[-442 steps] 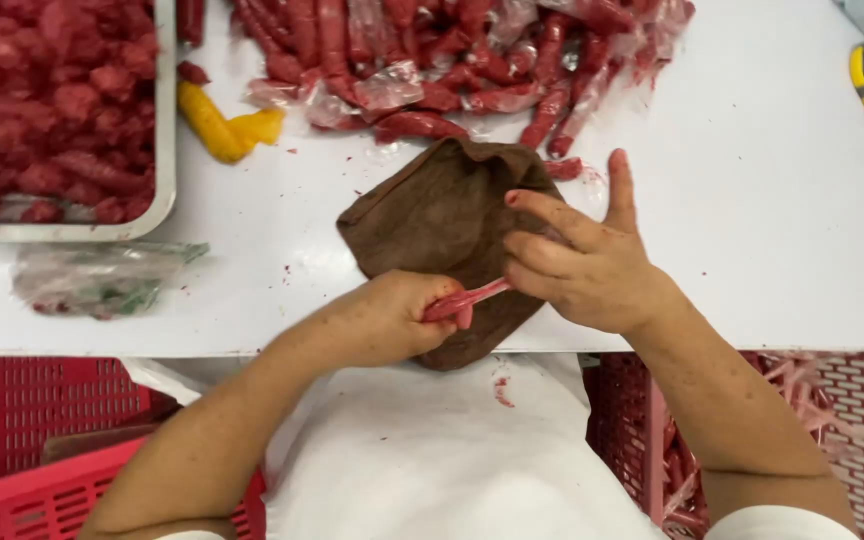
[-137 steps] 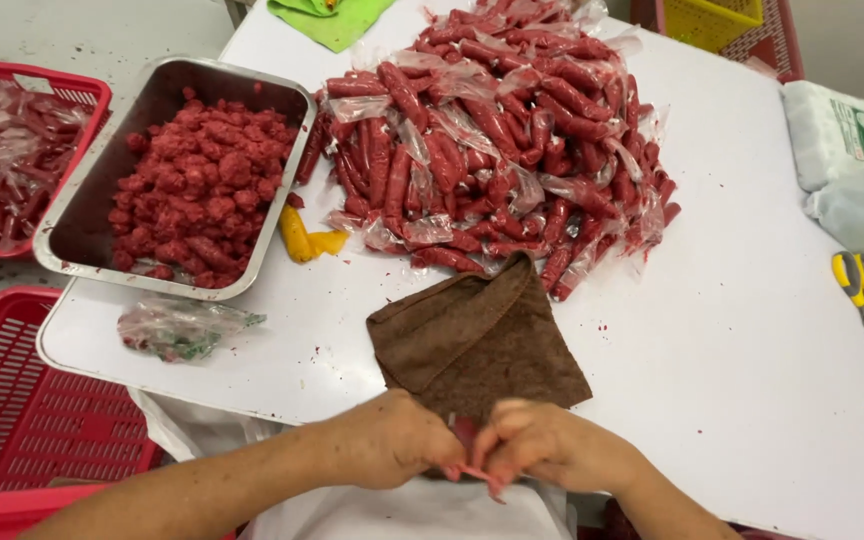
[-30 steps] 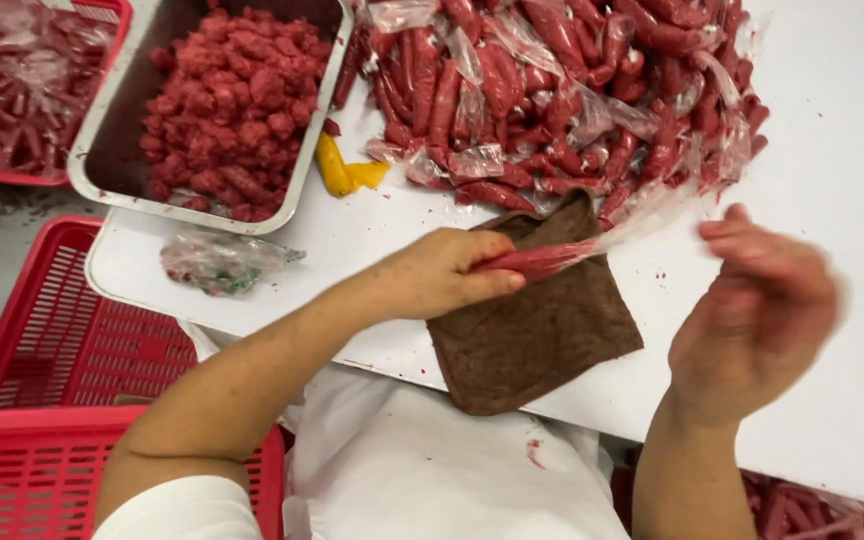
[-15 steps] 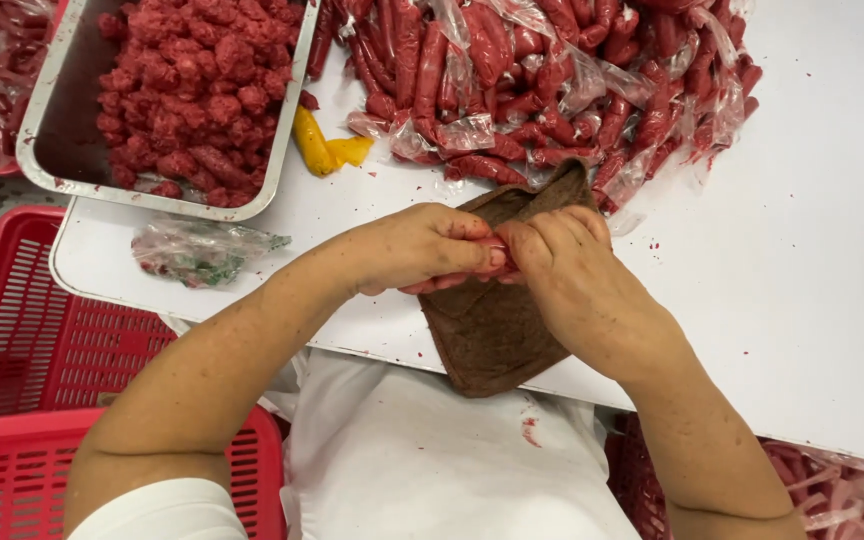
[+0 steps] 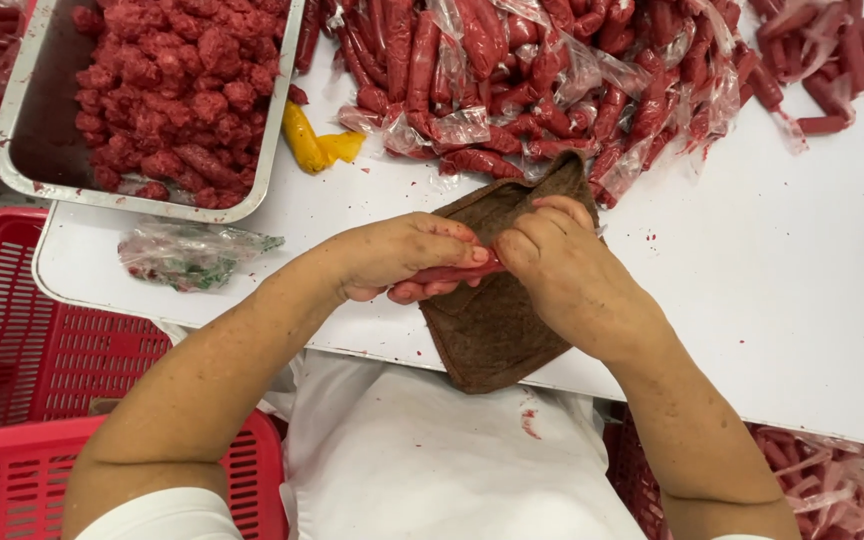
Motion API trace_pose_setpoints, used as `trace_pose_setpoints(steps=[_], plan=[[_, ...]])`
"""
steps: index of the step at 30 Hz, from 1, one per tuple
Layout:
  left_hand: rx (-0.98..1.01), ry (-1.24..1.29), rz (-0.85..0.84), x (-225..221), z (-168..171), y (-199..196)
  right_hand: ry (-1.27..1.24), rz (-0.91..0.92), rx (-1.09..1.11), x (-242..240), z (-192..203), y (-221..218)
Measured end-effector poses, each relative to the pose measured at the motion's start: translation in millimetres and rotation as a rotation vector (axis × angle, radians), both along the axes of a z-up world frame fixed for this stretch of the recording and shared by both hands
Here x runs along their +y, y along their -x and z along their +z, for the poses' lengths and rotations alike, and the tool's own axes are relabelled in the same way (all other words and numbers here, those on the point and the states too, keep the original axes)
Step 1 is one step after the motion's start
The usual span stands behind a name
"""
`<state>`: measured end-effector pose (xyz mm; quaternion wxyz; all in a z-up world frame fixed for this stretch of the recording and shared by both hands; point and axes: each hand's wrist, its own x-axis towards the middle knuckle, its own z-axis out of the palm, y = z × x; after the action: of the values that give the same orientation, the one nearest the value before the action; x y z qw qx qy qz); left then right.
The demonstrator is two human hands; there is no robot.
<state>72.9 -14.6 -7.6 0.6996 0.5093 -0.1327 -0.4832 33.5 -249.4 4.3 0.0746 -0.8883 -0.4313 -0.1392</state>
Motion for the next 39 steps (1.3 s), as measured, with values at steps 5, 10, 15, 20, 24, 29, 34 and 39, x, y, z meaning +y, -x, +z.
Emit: trace_pose_setpoints(steps=[5, 10, 15, 20, 24, 29, 34, 39], plan=[[-0.11, -0.034, -0.039, 10.4, -7.5, 3.1, 0.034, 0.091, -0.013, -2.6, -4.1, -9.7], [-0.592, -0.272, 0.048, -7.6, -17.6, 13.1, 0.107, 0.113, -0.092, 20.4, -20.6, -11.9], [-0.781, -0.355, 0.131, -4.1, -27.5, 33.1, 0.028, 0.144, -0.302, 32.5, -12.0, -3.4], [-0.469, -0.404, -0.164, 37.3, -5.1, 56.0, -0.052, 0.273, -0.398, 39.4, 15.5, 2.5], [-0.394, -0.323, -0.176, 62.4, -11.6, 50.2, -0.036, 0.416, -0.376, 50.0, 4.8, -11.8], [-0.328, 0.168, 0.475, 42.0, -47.5, 53.1, 0.056, 0.512, -0.426, 106.8, 31.1, -38.8], [-0.573, -0.266, 0.352, 122.4, 40.5, 82.8, 0.125, 0.628, -0.542, 115.4, 101.0, -62.2], [-0.363, -0.215, 0.206, 174.7, 6.2, 107.0, 0.219, -0.065, -1.14, 30.0, 52.2, -168.8]])
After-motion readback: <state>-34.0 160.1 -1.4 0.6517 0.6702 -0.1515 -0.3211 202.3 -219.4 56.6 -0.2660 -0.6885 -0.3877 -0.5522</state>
